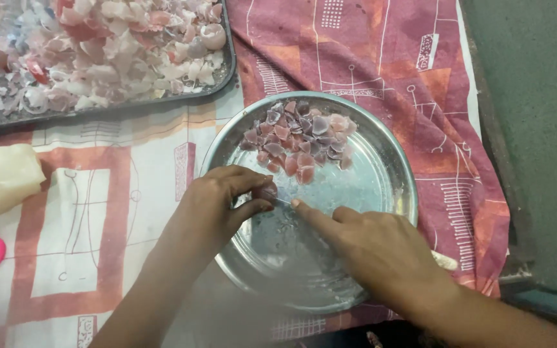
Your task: The recorder is using a small knife to cut pieces of translucent wax into smaller bits over a metal tray.
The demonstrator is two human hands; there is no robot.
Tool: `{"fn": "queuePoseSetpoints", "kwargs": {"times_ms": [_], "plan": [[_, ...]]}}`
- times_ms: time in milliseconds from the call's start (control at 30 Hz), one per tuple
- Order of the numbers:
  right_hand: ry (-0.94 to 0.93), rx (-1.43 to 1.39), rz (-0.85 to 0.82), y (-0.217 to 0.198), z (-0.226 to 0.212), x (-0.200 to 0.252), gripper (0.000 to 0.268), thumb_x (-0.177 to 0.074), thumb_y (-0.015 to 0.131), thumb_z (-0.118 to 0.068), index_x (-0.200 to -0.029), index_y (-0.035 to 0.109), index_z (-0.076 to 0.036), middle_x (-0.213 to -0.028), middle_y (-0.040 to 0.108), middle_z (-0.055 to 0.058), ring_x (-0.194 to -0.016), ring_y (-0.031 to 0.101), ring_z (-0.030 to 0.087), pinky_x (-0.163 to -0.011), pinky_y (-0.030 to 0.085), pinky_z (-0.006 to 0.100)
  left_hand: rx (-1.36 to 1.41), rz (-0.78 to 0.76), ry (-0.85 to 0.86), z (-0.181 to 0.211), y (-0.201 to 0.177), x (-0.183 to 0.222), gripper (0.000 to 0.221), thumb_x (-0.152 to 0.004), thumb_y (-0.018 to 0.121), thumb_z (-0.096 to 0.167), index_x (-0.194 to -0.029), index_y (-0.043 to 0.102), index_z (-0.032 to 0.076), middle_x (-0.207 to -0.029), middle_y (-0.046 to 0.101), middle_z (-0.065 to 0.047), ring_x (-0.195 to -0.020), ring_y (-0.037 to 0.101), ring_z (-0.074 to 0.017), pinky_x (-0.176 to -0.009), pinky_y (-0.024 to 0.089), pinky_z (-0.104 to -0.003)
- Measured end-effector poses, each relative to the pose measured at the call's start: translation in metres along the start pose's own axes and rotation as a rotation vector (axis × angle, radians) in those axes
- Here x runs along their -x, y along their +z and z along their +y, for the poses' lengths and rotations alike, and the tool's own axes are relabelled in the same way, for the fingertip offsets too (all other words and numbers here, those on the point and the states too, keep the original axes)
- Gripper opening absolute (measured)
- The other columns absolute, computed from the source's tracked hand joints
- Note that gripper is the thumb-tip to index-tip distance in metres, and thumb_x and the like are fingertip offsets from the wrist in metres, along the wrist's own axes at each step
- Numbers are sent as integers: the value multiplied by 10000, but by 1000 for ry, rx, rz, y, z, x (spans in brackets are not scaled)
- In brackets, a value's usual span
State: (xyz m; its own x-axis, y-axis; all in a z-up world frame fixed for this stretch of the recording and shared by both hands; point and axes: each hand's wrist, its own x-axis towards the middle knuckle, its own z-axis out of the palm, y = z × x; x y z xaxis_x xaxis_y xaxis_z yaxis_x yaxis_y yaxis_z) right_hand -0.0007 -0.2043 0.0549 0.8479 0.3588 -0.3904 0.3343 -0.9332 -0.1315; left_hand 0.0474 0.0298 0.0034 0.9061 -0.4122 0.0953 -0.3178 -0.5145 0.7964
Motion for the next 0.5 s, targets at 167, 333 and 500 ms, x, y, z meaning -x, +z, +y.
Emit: {"fn": "queuePoseSetpoints", "kwargs": {"times_ms": [167,333,500], "plan": [[17,-186,50,6,14,4,812,-814,603,-47,-1518,479,-430,-972,726,70,-699,726,332,-630,580,487,-38,5,-25,1,-3,0,321,-796,807,203,-1103,787,111,-1040,792,-50,-961,730,-256,-842,563,-374],[162,-104,-248,-12,20,17,862,-881,604,-119,-1595,392,-553,-910,718,-18,-725,717,249,-705,579,424,-77,-24,86,-10,-5,3,290,-882,731,161,-1163,759,99,-1139,778,-62,-1087,702,-270,-924,546,-382],[260,-193,-72,-6,28,32,692,-876,630,-222,-1445,483,-588,-792,733,-31,-602,717,195,-604,582,399,-10,6,87,6,-7,2,457,-849,749,157,-1282,644,59,-1320,657,-103,-1172,652,-298,-963,530,-390]]}}
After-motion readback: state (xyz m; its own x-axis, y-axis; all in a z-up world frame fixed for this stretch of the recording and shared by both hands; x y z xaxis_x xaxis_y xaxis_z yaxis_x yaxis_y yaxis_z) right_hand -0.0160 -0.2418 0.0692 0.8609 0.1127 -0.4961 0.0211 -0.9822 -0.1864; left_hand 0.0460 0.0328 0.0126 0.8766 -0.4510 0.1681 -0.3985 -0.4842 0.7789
